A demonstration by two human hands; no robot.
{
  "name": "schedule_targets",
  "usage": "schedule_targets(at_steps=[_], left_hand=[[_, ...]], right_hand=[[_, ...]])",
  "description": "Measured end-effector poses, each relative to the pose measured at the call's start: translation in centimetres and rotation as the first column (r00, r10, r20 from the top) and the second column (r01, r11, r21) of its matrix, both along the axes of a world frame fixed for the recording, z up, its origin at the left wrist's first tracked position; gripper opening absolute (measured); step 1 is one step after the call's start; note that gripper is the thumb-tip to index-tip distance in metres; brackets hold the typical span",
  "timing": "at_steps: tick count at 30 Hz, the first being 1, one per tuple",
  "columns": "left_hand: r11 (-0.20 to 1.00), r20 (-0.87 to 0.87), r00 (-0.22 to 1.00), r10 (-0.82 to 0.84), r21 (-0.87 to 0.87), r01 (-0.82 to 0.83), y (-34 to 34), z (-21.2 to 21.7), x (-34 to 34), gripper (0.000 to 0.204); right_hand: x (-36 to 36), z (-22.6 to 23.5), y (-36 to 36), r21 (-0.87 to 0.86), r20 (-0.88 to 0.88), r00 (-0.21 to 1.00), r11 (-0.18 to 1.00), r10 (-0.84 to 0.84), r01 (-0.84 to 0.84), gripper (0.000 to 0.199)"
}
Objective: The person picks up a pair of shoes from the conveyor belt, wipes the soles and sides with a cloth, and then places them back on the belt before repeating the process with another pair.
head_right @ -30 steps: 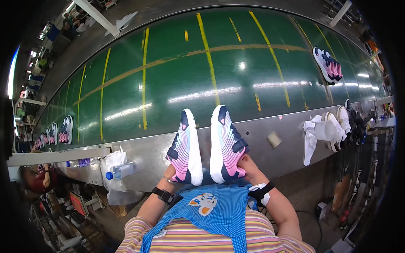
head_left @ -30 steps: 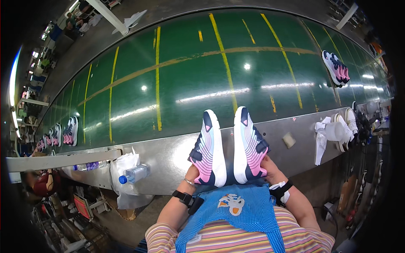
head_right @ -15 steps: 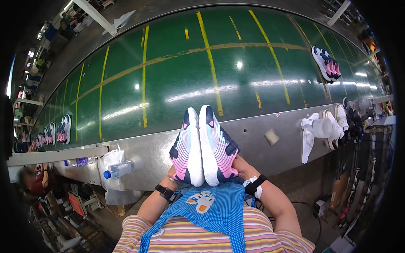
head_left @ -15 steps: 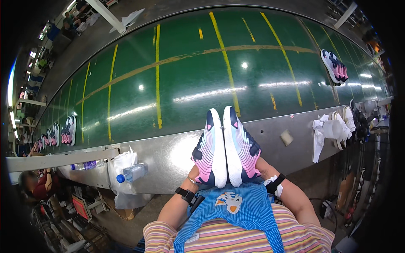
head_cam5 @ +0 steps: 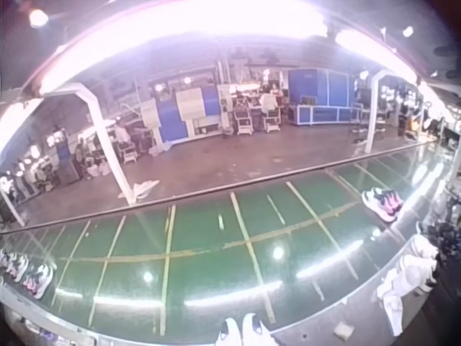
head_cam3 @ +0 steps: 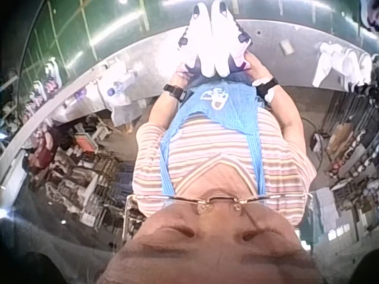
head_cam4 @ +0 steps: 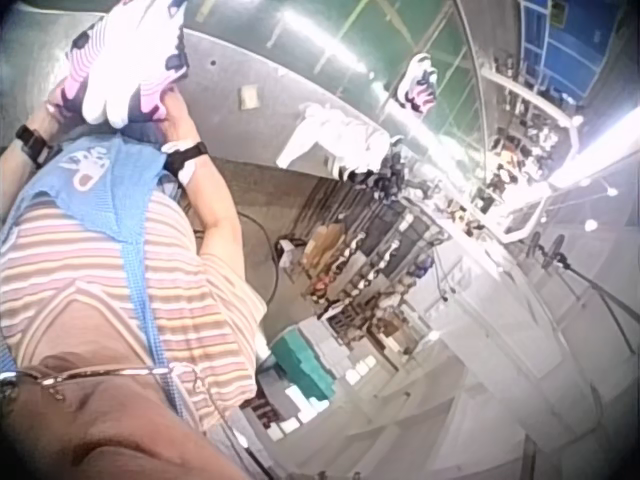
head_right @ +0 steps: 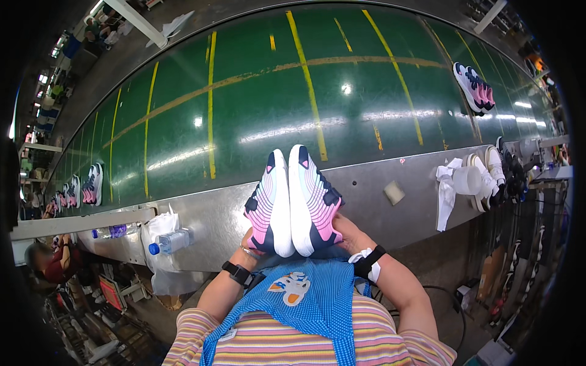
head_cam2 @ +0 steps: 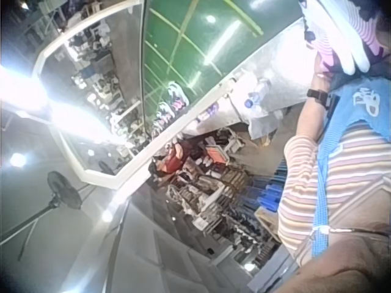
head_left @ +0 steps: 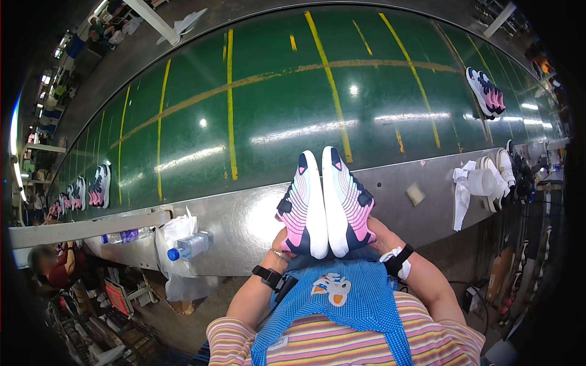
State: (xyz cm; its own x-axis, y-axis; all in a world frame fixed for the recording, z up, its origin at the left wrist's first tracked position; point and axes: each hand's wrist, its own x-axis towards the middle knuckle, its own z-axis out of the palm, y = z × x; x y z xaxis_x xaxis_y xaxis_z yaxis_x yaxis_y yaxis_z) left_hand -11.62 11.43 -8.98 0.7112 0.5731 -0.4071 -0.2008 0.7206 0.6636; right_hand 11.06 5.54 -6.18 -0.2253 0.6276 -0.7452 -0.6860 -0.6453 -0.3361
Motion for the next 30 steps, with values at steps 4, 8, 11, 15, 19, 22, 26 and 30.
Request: schedule_targets(at_steps=[4,8,11,15,19,22,26,30], left_hand=[[0.965,0.144,0.980,0.140,-0.244,-0.102,0.4,1.0,0.6,0.040],[0.997,0.084,0.995,0.048,-0.066,-0.042,0.7,0.5,0.5,0.040],[0.957,0.137,0.977,0.161,-0.265,-0.120,0.6,0.3,0.4,0.041],[0.928,0.192,0.949,0.249,-0.326,-0.178,0.6,1.8,0.9,0.042],[0.802,0.253,0.861,0.441,-0.542,-0.252,0.5,5.6,1.2,0.042],[0.765,0.184,0.899,0.398,-0.606,-0.215,0.4,5.6,-0.1,0.046],[0.649,0.106,0.876,0.470,-0.715,-0.261,0.1,7.6,-0.8,0.048],[0.559,0.066,0.891,0.448,-0.798,-0.222,-0.3,9.4,-1.3,0.048]], right_hand=[[-0.3,0.9,0.7,0.029,0.003,1.000,1.000,0.002,-0.002,0.032],[-0.5,0.8,0.9,0.025,-0.014,1.000,1.000,0.000,0.000,0.032],[-0.6,1.5,1.2,0.057,-0.036,0.999,0.998,-0.001,0.003,0.032],[-0.6,1.7,1.4,0.049,-0.146,0.987,0.996,-0.066,0.073,0.032],[0.6,0.3,0.5,0.133,0.188,0.979,0.989,-0.081,0.056,0.035],[1.8,0.5,-0.5,0.079,0.646,0.762,0.988,0.050,-0.132,0.037],[2.1,2.9,-1.2,-0.056,0.997,0.011,0.860,0.072,-0.507,0.062],[1.3,11.4,0.6,0.415,0.908,0.277,0.585,-0.315,-0.697,0.077]])
